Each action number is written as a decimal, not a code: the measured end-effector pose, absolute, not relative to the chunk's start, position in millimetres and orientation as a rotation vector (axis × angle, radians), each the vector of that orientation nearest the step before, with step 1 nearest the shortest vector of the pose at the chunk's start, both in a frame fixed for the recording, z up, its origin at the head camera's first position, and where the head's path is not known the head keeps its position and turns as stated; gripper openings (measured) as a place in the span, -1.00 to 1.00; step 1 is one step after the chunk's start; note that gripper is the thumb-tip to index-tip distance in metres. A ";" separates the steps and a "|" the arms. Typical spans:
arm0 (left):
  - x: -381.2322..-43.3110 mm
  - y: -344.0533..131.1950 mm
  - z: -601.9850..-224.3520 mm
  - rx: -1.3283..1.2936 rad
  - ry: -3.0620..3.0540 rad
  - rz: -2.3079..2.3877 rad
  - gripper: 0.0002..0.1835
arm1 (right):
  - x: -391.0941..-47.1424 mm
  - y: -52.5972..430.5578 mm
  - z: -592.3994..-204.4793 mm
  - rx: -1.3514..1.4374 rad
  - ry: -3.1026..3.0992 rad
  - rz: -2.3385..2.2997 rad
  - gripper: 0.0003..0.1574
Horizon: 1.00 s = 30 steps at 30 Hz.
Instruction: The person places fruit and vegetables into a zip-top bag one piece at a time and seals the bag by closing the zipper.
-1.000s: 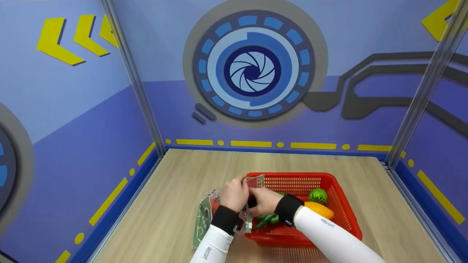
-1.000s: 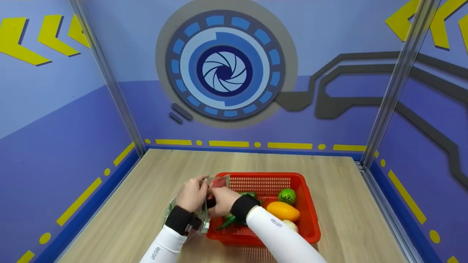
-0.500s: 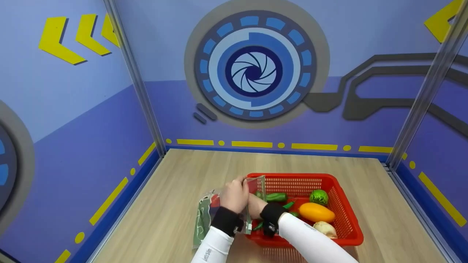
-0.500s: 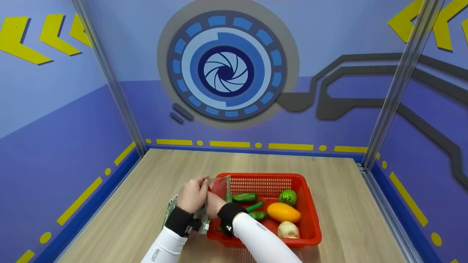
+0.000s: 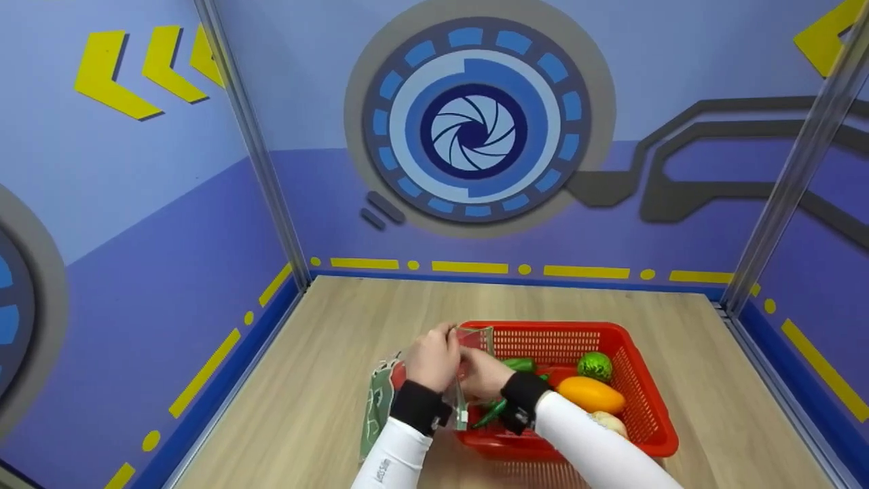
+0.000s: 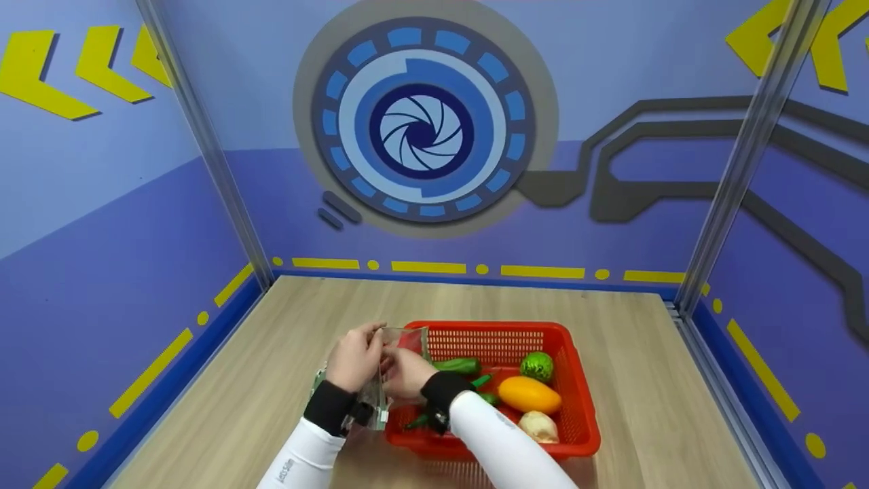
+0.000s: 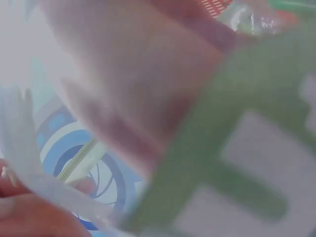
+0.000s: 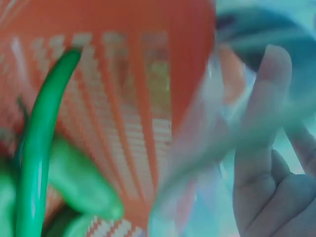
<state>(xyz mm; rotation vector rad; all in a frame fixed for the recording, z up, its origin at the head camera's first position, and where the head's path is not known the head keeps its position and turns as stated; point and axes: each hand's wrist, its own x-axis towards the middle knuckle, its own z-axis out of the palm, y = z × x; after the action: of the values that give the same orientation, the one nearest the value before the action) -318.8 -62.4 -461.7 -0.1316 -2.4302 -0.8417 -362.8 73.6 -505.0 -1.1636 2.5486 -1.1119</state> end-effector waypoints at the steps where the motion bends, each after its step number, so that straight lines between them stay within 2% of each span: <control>1: -318.9 -62.9 -460.8 -0.126 -2.436 -0.836 -0.80 | -360.2 79.1 -500.5 -1.051 2.560 -1.161 -0.57; 4: -319.1 -64.0 -459.2 -0.126 -2.449 -0.816 -0.81 | -358.5 98.4 -496.9 -0.876 2.663 -1.277 -0.78; 7: -320.0 -64.7 -457.3 -0.134 -2.446 -0.823 -0.81 | -359.6 113.9 -502.0 -0.656 2.818 -1.252 -0.61; 10: -320.7 -65.4 -455.1 -0.128 -2.447 -0.836 -0.81 | -356.3 121.8 -506.5 -0.484 2.870 -1.003 -0.44; 11: -320.8 -65.8 -454.2 -0.123 -2.450 -0.839 -0.80 | -355.4 122.9 -508.1 -0.472 2.845 -0.921 -0.41; 14: -320.8 -68.0 -450.9 -0.118 -2.462 -0.847 -0.80 | -354.9 123.5 -511.3 -0.517 2.758 -0.818 -0.50; 18: -323.0 -79.0 -442.5 -0.117 -2.475 -0.868 -0.78 | -358.6 115.9 -505.3 -0.600 2.678 -1.021 -0.59; 24: -328.4 -112.5 -422.3 -0.063 -2.458 -0.948 -0.75 | -362.7 96.2 -475.1 -0.705 2.639 -1.252 -0.57; 30: -329.9 -151.1 -402.2 -0.003 -2.415 -0.947 -0.74 | -363.8 70.2 -442.7 -0.688 2.519 -1.421 -0.55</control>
<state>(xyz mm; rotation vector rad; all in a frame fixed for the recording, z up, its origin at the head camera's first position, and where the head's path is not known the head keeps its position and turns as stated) -329.9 -151.1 -402.2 -0.0030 -2.4152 -0.9466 -363.8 70.2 -442.7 -0.6885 2.5189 -1.4210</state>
